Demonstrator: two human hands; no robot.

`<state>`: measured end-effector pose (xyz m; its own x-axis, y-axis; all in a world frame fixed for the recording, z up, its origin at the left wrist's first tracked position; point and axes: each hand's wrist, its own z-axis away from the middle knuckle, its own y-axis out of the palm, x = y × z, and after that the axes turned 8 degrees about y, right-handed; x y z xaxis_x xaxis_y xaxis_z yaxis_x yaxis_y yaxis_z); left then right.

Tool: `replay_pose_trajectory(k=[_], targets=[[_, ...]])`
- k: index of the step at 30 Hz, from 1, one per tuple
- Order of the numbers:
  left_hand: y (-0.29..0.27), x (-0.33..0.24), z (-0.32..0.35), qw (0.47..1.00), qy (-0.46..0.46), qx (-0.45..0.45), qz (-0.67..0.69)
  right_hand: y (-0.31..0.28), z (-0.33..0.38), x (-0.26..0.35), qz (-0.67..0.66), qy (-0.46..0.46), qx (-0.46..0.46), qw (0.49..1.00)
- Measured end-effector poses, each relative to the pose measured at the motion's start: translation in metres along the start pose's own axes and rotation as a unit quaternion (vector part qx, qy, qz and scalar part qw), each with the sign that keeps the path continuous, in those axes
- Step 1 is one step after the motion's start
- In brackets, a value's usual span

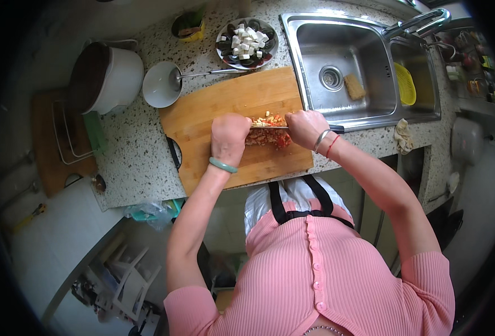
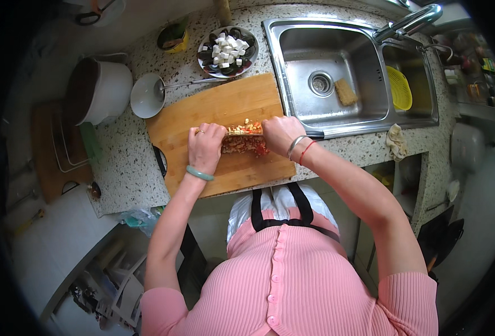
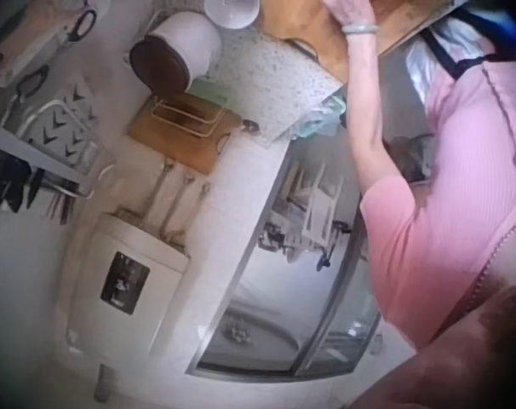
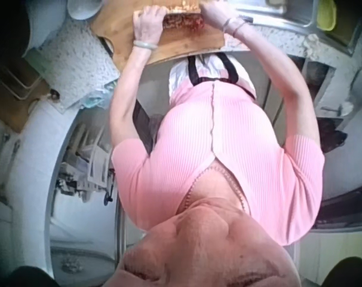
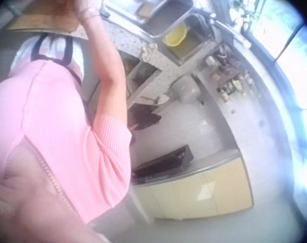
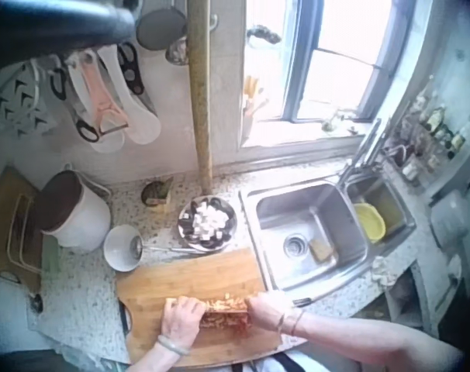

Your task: The person chops red peppers and garlic on a wooden cutting board using a cleaver. They transfer the chopped ingredients into a white bowl, then wash the knife and cutting board in the sink. Finally, they wipe the cutting board and the countertop with a cloth.

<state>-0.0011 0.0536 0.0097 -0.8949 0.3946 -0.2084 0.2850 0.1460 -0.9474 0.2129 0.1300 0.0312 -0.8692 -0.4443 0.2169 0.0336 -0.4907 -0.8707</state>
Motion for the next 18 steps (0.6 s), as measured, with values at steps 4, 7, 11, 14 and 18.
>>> replay_pose_trajectory(k=[4, 7, 11, 14, 18], targets=[[-0.008, 0.001, -0.014, 1.000, 0.001, -0.012, -0.001, -0.022, -0.008, 0.000, 0.019, 0.019, 0.034, 0.999], [0.002, -0.001, -0.012, 0.999, -0.001, -0.024, -0.024, -0.013, -0.012, -0.004, 0.025, 0.013, 0.014, 1.000], [0.009, -0.019, -0.006, 0.996, -0.019, -0.031, -0.078, -0.006, -0.003, -0.006, 0.005, 0.015, -0.006, 1.000], [0.005, -0.017, -0.004, 0.997, -0.021, -0.020, -0.068, -0.008, -0.007, -0.007, 0.010, -0.005, 0.000, 1.000], [-0.014, 0.000, -0.011, 0.999, -0.022, -0.036, -0.025, -0.024, -0.017, -0.002, 0.011, -0.022, -0.014, 1.000]])
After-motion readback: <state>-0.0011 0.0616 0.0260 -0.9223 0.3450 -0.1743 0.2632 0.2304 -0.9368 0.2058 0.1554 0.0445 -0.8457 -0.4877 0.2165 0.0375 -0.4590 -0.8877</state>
